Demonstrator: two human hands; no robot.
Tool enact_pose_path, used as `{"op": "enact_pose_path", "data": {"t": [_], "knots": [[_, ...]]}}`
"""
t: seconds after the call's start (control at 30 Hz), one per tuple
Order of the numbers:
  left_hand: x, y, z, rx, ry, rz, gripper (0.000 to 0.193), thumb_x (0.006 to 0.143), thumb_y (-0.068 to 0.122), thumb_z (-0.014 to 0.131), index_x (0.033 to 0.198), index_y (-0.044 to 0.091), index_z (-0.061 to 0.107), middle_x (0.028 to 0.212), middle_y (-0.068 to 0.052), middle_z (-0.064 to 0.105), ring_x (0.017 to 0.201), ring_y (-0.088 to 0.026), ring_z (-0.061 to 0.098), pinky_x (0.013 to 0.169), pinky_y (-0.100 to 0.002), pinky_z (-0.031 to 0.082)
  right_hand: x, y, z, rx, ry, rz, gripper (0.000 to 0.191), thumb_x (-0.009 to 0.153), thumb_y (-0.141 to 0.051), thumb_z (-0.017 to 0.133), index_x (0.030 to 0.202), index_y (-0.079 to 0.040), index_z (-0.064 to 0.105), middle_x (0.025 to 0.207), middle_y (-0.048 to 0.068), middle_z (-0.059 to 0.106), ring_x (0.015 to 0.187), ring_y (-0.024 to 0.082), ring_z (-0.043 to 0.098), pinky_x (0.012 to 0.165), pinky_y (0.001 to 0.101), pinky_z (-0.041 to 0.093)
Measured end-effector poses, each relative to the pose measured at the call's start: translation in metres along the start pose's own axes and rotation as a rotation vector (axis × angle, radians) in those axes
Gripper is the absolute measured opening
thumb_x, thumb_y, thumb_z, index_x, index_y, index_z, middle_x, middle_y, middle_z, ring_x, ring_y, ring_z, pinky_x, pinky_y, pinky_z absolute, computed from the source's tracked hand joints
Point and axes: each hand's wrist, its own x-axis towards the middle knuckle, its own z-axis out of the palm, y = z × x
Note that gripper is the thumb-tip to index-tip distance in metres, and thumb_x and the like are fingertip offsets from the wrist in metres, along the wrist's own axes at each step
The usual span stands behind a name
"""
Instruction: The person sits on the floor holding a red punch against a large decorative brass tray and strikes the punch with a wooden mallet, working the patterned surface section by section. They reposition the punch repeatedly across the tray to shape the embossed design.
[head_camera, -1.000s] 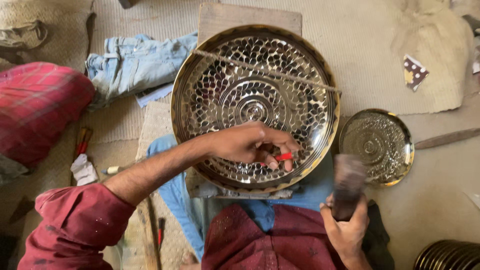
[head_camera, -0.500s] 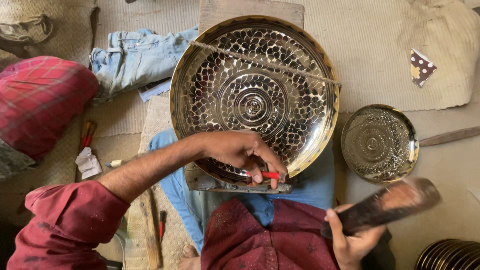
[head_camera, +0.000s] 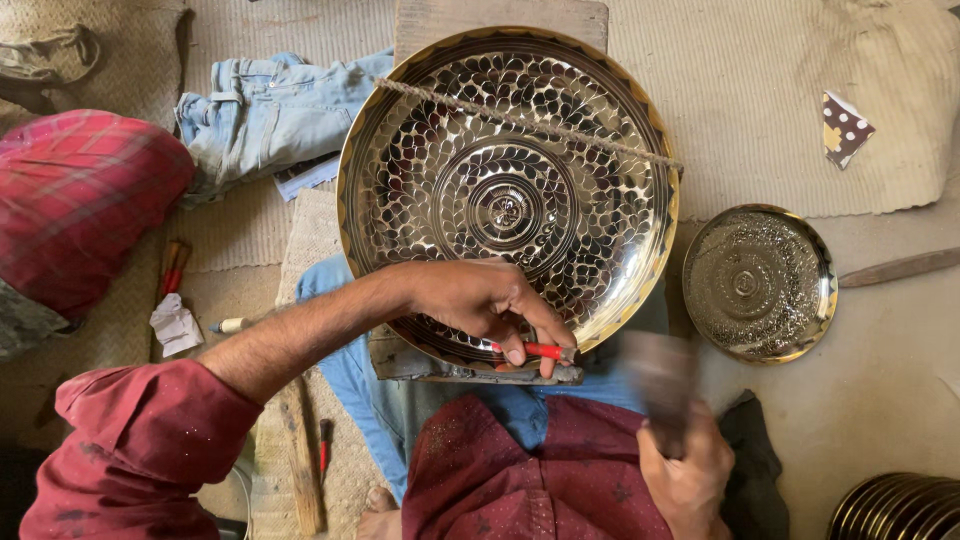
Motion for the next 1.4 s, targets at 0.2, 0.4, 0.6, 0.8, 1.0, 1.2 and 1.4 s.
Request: {"op": "enact_pose_path", "data": {"t": [0.2, 0.4, 0.6, 0.8, 1.0, 1.2, 1.4], "knots": [[0.003, -0.003, 0.001, 0.044, 0.092, -0.107, 0.052, 0.088, 0.011, 0.074, 0.138, 0.013, 0.062, 0.123, -0.006, 0.076, 0.076, -0.014, 0.074, 0.059, -0.03, 0.062, 0.001, -0.017, -0.002, 0.493, -0.011, 0.191, 0.088, 0.078, -0.002, 0.078, 0.157, -0.003, 0.037, 0.096, 0.018, 0.066, 0.082, 0.026, 0.066, 0.078, 0.0338, 0.057], [0.002, -0.007, 0.001, 0.126, 0.109, -0.02, 0.053, 0.088, 0.007, 0.072, 0.14, 0.012, 0.061, 0.125, -0.007, 0.076, 0.078, -0.016, 0.074, 0.064, -0.031, 0.064, 0.02, -0.029, -0.013, -0.231, -0.02, -0.27, 0.066, 0.067, -0.001, 0.08, 0.128, 0.001, 0.055, 0.108, 0.023, 0.068, 0.093, 0.031, 0.068, 0.082, 0.0375, 0.056], [-0.001, -0.003, 0.002, 0.125, 0.111, -0.034, 0.054, 0.087, 0.006, 0.071, 0.14, 0.012, 0.062, 0.124, -0.006, 0.076, 0.095, -0.019, 0.077, 0.074, -0.037, 0.064, 0.031, -0.024, -0.014, -0.167, -0.052, -0.222, 0.067, 0.071, -0.003, 0.079, 0.133, 0.001, 0.055, 0.115, 0.026, 0.069, 0.099, 0.038, 0.07, 0.086, 0.0408, 0.057], [-0.002, 0.003, 0.002, 0.161, 0.137, 0.027, 0.053, 0.088, 0.011, 0.076, 0.139, 0.013, 0.062, 0.12, -0.006, 0.078, 0.105, -0.019, 0.076, 0.087, -0.038, 0.064, 0.034, -0.016, -0.018, -0.058, -0.14, -0.045, 0.052, 0.075, -0.002, 0.079, 0.123, -0.006, 0.058, 0.094, 0.014, 0.073, 0.085, 0.027, 0.074, 0.081, 0.0394, 0.058], [-0.002, -0.001, 0.002, 0.197, 0.138, 0.06, 0.049, 0.088, 0.009, 0.075, 0.136, 0.012, 0.063, 0.121, -0.006, 0.078, 0.107, -0.02, 0.076, 0.087, -0.038, 0.064, 0.039, -0.016, -0.018, -0.116, -0.145, -0.051, 0.071, 0.073, -0.002, 0.08, 0.14, -0.004, 0.054, 0.099, 0.017, 0.073, 0.087, 0.027, 0.072, 0.079, 0.0399, 0.058], [0.0, -0.006, 0.002, 0.155, 0.126, -0.035, 0.05, 0.091, 0.01, 0.071, 0.14, 0.015, 0.06, 0.125, -0.006, 0.075, 0.098, -0.021, 0.076, 0.082, -0.04, 0.065, 0.043, -0.02, -0.021, 0.044, -0.221, 0.152, 0.056, 0.077, -0.002, 0.076, 0.131, -0.004, 0.057, 0.092, 0.013, 0.074, 0.079, 0.022, 0.074, 0.078, 0.0378, 0.06], [-0.001, -0.007, 0.003, 0.146, 0.145, -0.036, 0.052, 0.091, 0.01, 0.073, 0.141, 0.013, 0.061, 0.127, -0.006, 0.076, 0.086, -0.02, 0.074, 0.07, -0.04, 0.061, 0.048, -0.024, -0.021, 0.098, -0.206, 0.107, 0.058, 0.074, -0.005, 0.079, 0.127, -0.003, 0.054, 0.093, 0.01, 0.073, 0.083, 0.022, 0.074, 0.081, 0.0362, 0.058]]}}
